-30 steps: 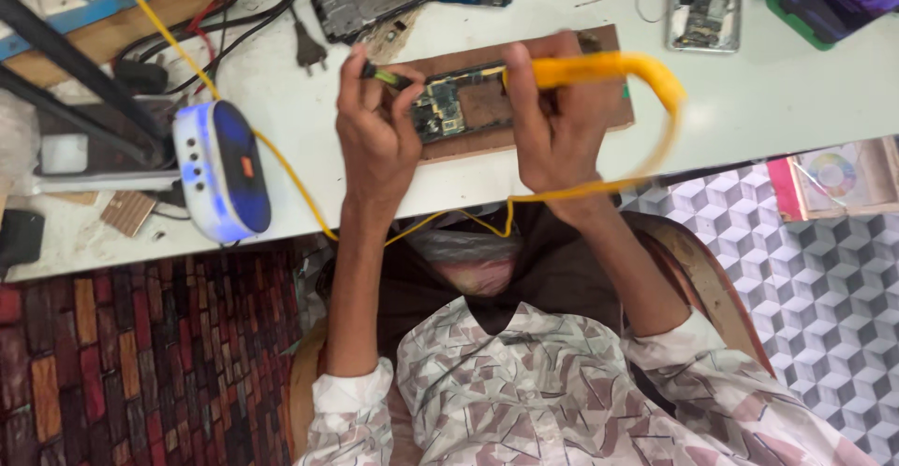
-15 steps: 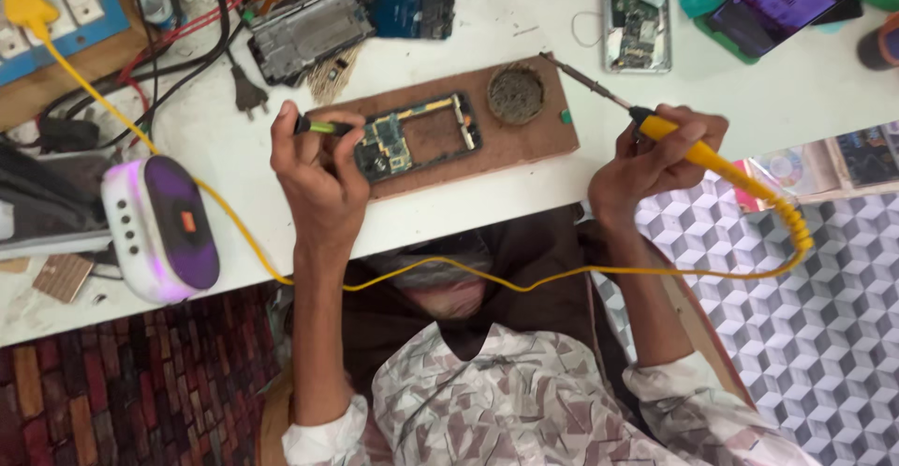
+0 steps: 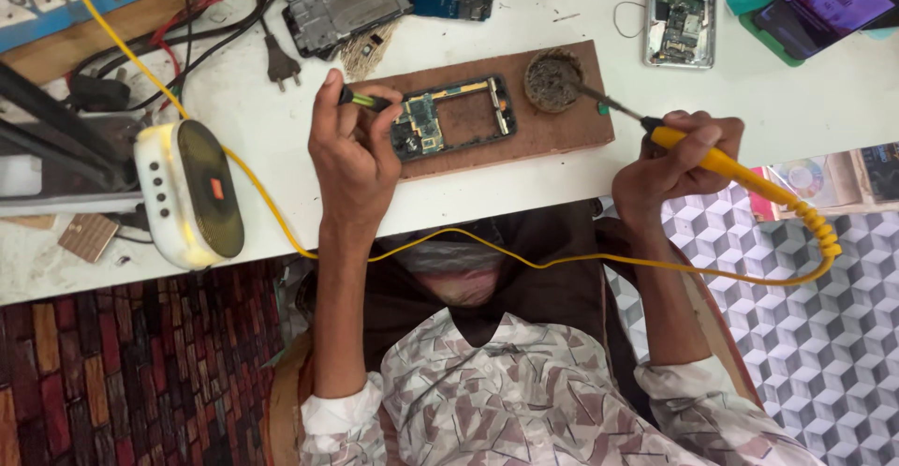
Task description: The person uses a soldering iron and a screwdriver to work on a disassembled mobile phone motherboard placed on a wooden board. They repeatedly apply heat to specific points on the circuit board while holding it steady.
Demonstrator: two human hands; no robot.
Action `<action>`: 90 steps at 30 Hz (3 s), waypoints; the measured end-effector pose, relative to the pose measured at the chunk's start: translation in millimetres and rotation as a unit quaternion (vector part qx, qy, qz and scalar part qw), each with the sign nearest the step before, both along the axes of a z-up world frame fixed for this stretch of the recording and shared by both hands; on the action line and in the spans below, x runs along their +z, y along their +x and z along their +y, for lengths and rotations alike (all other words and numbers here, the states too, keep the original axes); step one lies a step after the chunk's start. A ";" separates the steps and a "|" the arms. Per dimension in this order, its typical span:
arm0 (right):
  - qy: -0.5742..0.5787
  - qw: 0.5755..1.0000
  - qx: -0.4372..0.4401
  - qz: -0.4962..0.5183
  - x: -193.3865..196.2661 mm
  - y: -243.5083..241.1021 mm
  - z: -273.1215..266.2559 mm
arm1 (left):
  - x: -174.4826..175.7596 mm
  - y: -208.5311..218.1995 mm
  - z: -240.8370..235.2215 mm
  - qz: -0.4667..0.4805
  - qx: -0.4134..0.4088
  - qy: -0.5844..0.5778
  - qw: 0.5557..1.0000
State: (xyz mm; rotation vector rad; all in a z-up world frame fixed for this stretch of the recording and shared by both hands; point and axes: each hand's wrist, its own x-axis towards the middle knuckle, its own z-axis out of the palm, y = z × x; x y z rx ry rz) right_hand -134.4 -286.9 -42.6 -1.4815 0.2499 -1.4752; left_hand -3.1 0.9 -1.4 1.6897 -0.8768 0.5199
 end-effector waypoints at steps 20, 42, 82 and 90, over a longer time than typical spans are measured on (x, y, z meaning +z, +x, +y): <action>0.032 0.998 0.015 0.054 31.7 -0.3 10.6 | 5.9 2.5 1.7 -0.105 0.089 0.058 0.989; 0.061 0.996 0.054 -0.024 22.5 20.3 82.1 | 9.4 0.7 0.6 -0.100 0.094 0.057 0.989; 0.064 0.989 0.128 -0.048 11.6 16.9 82.1 | 5.3 -4.3 16.7 0.034 0.105 -0.156 0.982; 0.094 0.984 0.134 -0.062 5.1 18.9 82.9 | 26.8 3.6 5.2 0.157 -0.036 -0.293 0.942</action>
